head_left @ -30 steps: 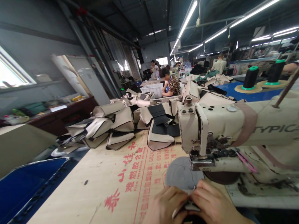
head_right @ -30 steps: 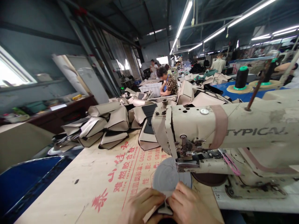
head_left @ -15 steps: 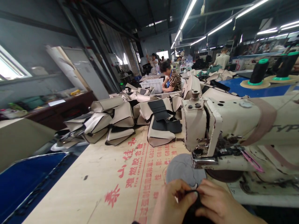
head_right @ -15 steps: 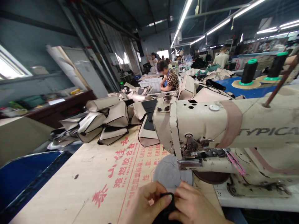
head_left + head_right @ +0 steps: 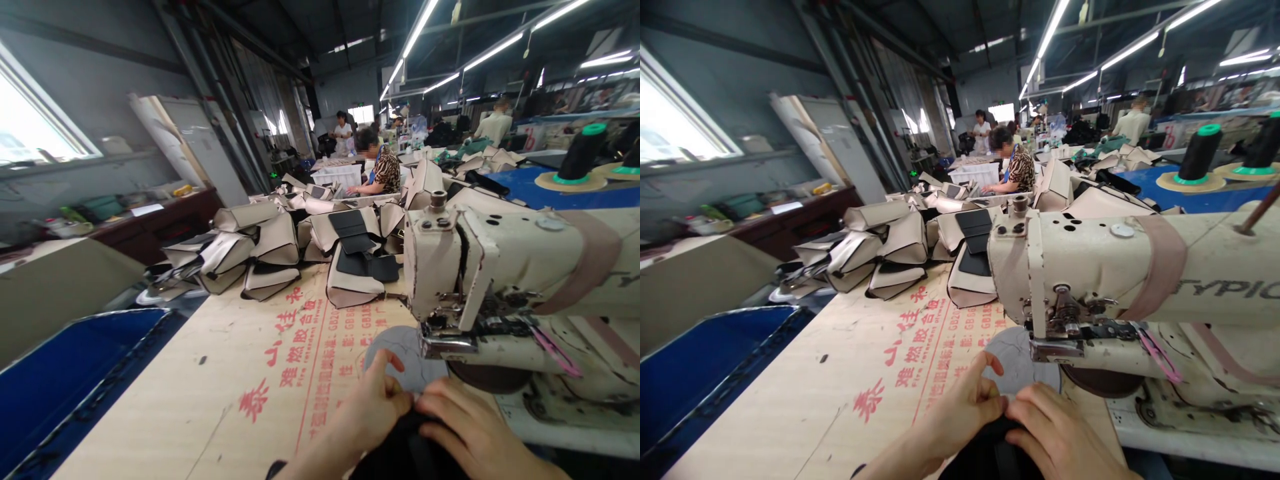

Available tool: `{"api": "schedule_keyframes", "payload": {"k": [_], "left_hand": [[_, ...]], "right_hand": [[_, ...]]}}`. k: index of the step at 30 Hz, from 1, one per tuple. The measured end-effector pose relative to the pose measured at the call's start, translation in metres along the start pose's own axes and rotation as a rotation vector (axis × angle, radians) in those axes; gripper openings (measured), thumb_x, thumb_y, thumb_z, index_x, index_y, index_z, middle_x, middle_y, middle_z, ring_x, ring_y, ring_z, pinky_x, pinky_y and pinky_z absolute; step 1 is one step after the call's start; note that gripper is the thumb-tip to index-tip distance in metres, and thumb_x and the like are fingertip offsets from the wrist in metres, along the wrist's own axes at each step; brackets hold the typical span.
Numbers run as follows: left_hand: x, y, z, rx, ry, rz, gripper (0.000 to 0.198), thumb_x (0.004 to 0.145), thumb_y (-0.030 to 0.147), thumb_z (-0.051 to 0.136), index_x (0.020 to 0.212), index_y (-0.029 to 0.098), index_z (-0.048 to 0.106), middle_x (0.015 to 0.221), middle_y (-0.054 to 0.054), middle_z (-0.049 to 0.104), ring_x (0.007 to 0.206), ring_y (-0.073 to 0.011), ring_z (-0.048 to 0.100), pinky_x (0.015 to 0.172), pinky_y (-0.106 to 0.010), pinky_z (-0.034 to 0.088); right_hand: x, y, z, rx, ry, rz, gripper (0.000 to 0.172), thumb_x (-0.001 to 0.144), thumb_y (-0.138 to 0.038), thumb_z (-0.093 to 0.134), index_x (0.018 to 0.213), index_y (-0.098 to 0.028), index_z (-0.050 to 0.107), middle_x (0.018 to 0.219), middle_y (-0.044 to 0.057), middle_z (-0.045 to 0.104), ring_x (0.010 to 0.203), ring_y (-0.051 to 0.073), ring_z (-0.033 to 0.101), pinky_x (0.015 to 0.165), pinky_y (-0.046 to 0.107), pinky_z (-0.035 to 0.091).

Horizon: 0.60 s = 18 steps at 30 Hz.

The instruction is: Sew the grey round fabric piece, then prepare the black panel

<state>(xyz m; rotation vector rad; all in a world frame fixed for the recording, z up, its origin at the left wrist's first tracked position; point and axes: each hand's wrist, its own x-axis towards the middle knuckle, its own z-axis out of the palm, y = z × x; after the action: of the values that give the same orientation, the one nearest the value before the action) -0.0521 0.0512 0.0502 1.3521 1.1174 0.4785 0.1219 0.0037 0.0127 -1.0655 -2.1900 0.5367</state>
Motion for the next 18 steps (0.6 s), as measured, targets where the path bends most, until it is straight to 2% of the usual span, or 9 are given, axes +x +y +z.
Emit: {"api": "schedule_keyframes", "payload": {"k": [2, 5, 6, 7, 10, 13, 15, 18], "left_hand": [[0.0, 0.001, -0.002, -0.028, -0.031, -0.045, 0.024, 0.071, 0.015, 0.053, 0.091, 0.02, 0.04, 0.05, 0.012, 0.037, 0.043, -0.0053, 0.029, 0.042, -0.02, 0.017], [-0.01, 0.011, -0.006, 0.046, -0.031, -0.049, 0.011, 0.073, 0.017, 0.054, 0.082, 0.017, 0.048, 0.053, 0.009, 0.044, 0.047, -0.0063, 0.038, 0.045, -0.019, 0.028], [-0.017, 0.015, -0.006, 0.138, 0.009, 0.004, 0.004, 0.076, 0.018, 0.053, 0.079, 0.016, 0.052, 0.058, 0.006, 0.049, 0.053, -0.0078, 0.045, 0.05, -0.02, 0.035], [-0.025, 0.019, -0.005, 0.253, 0.06, 0.076, 0.006, 0.079, 0.019, 0.051, 0.079, 0.016, 0.056, 0.067, 0.002, 0.054, 0.062, -0.0097, 0.051, 0.058, -0.021, 0.04], [-0.049, 0.022, -0.001, 0.63, 0.164, 0.306, 0.022, 0.086, 0.017, 0.042, 0.098, 0.021, 0.061, 0.097, -0.003, 0.058, 0.088, -0.0143, 0.055, 0.079, -0.026, 0.045], [-0.057, 0.012, 0.004, 0.943, 0.129, 0.444, 0.032, 0.087, 0.014, 0.04, 0.116, 0.019, 0.052, 0.099, -0.007, 0.058, 0.088, -0.0179, 0.055, 0.076, -0.029, 0.049], [-0.054, 0.004, 0.005, 1.069, 0.099, 0.503, 0.03, 0.088, 0.013, 0.039, 0.115, 0.018, 0.051, 0.098, -0.007, 0.058, 0.087, -0.0194, 0.054, 0.075, -0.031, 0.051], [-0.046, 0.001, 0.002, 1.112, 0.068, 0.506, 0.027, 0.088, 0.014, 0.038, 0.111, 0.02, 0.051, 0.1, -0.006, 0.057, 0.09, -0.0205, 0.053, 0.077, -0.035, 0.05]], "right_hand": [[0.002, -0.001, 0.0, -0.004, -0.029, -0.029, 0.011, 0.092, -0.024, 0.043, 0.101, -0.022, 0.049, 0.092, 0.003, 0.054, 0.083, 0.015, 0.052, 0.073, 0.026, 0.043], [0.003, -0.001, 0.002, 0.019, -0.003, -0.032, 0.009, 0.092, -0.022, 0.041, 0.097, -0.02, 0.048, 0.088, 0.002, 0.053, 0.079, 0.015, 0.051, 0.069, 0.026, 0.042], [0.003, 0.0, 0.003, 0.034, 0.022, -0.029, 0.008, 0.092, -0.021, 0.041, 0.096, -0.02, 0.048, 0.087, 0.002, 0.053, 0.079, 0.015, 0.051, 0.069, 0.026, 0.042], [0.004, 0.0, 0.004, 0.051, 0.052, -0.025, 0.008, 0.092, -0.02, 0.041, 0.096, -0.02, 0.048, 0.087, 0.002, 0.053, 0.079, 0.015, 0.051, 0.069, 0.026, 0.042], [0.004, 0.0, 0.006, 0.103, 0.128, -0.005, 0.009, 0.091, -0.017, 0.042, 0.097, -0.021, 0.049, 0.088, 0.001, 0.054, 0.081, 0.014, 0.051, 0.071, 0.025, 0.04], [0.004, -0.001, 0.005, 0.14, 0.147, 0.02, 0.009, 0.091, -0.016, 0.044, 0.095, -0.022, 0.05, 0.088, 0.0, 0.054, 0.082, 0.013, 0.051, 0.072, 0.025, 0.04], [0.004, -0.001, 0.004, 0.164, 0.136, 0.038, 0.009, 0.091, -0.016, 0.044, 0.094, -0.022, 0.05, 0.087, 0.0, 0.054, 0.082, 0.013, 0.051, 0.073, 0.025, 0.04], [0.004, -0.001, 0.001, 0.177, 0.118, 0.065, 0.007, 0.091, -0.017, 0.044, 0.093, -0.021, 0.05, 0.086, 0.0, 0.053, 0.081, 0.013, 0.05, 0.072, 0.025, 0.039]]}}
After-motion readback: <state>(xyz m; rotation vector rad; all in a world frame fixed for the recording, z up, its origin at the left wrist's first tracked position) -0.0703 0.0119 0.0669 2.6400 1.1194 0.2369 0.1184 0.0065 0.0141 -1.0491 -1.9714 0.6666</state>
